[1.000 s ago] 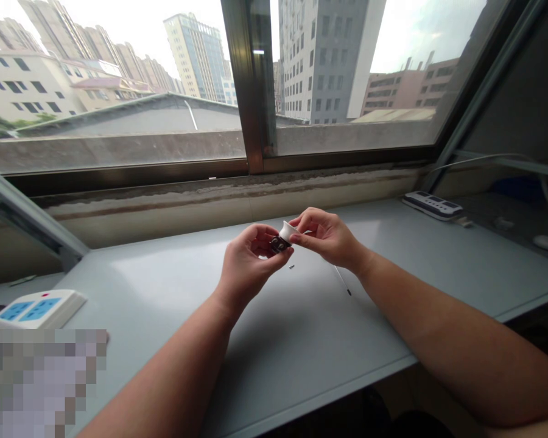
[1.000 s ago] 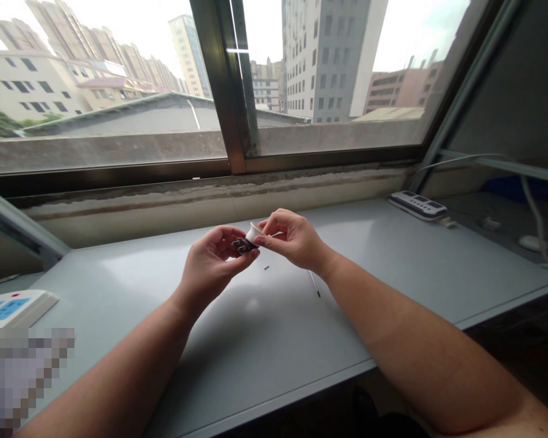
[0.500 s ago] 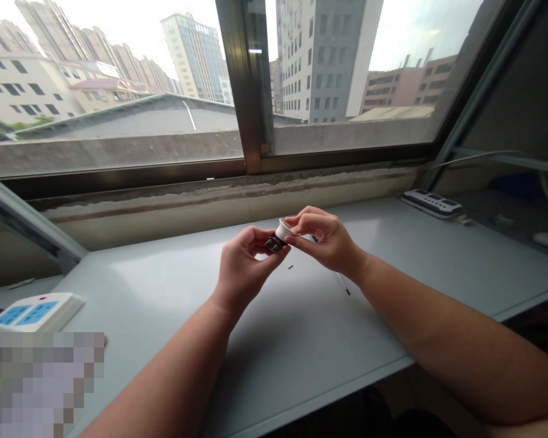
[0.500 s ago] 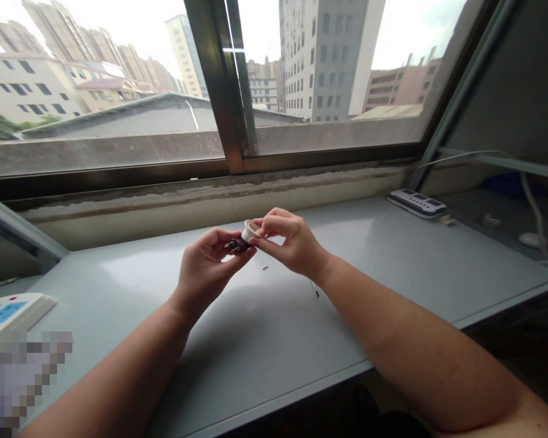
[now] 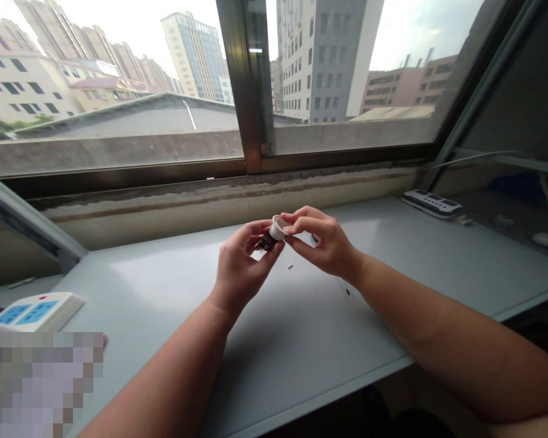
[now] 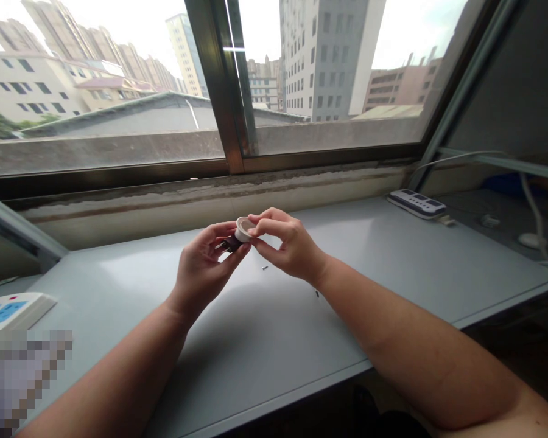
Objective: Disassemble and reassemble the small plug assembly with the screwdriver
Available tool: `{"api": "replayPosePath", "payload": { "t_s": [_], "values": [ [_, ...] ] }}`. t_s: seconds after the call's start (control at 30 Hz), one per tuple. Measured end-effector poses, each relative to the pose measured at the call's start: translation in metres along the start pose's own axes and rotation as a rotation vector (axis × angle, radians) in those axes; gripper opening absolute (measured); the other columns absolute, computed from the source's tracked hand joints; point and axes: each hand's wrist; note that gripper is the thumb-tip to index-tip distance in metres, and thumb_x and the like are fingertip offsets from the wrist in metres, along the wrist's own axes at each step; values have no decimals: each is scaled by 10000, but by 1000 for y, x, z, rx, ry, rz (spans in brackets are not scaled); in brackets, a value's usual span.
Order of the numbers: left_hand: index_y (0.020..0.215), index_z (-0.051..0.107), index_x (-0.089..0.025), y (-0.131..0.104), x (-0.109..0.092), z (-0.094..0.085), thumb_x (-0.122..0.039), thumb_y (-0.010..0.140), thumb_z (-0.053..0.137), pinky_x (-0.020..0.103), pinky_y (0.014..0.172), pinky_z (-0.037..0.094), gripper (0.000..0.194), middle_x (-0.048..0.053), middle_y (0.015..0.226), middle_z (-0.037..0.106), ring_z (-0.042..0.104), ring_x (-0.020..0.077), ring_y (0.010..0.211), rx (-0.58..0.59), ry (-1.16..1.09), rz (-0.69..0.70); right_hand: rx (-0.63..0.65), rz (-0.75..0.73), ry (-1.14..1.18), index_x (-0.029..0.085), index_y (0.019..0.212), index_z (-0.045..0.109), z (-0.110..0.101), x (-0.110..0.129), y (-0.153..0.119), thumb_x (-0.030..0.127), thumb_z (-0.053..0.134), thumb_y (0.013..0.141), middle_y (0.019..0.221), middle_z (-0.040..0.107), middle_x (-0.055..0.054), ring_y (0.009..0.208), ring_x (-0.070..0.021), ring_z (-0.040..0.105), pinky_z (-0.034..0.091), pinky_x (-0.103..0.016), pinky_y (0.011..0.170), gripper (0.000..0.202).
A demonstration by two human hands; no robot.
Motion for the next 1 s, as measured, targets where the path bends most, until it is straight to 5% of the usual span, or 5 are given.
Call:
{"api": "replayPosePath", "payload": {
  "t_s": [0.23, 0.43, 0.6, 0.8, 1.0],
  "values": [
    [1555, 460, -279, 0, 3, -1, -191, 859, 756, 302, 824, 624, 761, 90, 1185, 742, 758, 205, 968, 118, 72, 70, 121, -118, -94, 237, 942, 716, -5, -3, 0, 185, 730, 912, 1120, 646, -77, 1101, -210, 703, 624, -389, 930, 61],
    [1366, 653, -253, 2, 6, -6, -202, 872, 761, 357, 902, 632, 508, 130, 1363, 695, 748, 247, 1060, 153, 201, 160, 162, -106, -76, 239, 968, 739, -10, -2, 1, 185, 737, 906, 1102, 659, -68, 1015, -190, 712, 622, -366, 915, 82],
    [1249, 620, -229, 1, 9, -4, -248, 863, 788, 380, 896, 638, 422, 146, 1355, 703, 762, 259, 1054, 172, 114, 110, 211, -103, -15, 238, 1037, 742, -13, 3, 2, 211, 750, 898, 1128, 683, -83, 1077, -215, 711, 609, -388, 976, 142],
    [1224, 584, -235, -1, 4, 0, -241, 884, 770, 382, 916, 632, 387, 124, 1270, 733, 758, 251, 1072, 197, 82, 91, 155, -58, -77, 242, 1079, 724, -12, 5, 3, 228, 691, 945, 942, 634, -38, 857, -158, 646, 582, -324, 804, 139],
    [1251, 564, -250, -1, 1, 2, -244, 872, 782, 327, 838, 633, 437, 85, 1168, 722, 755, 228, 1025, 195, 34, 84, 200, -58, -51, 237, 1167, 723, -12, 4, 1, 302, 778, 894, 1004, 637, -58, 903, -178, 638, 575, -329, 799, 286]
  ]
}}
Point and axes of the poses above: each hand's wrist, its own y-axis towards the middle knuckle, its own z-axis out of the palm, x = y × z
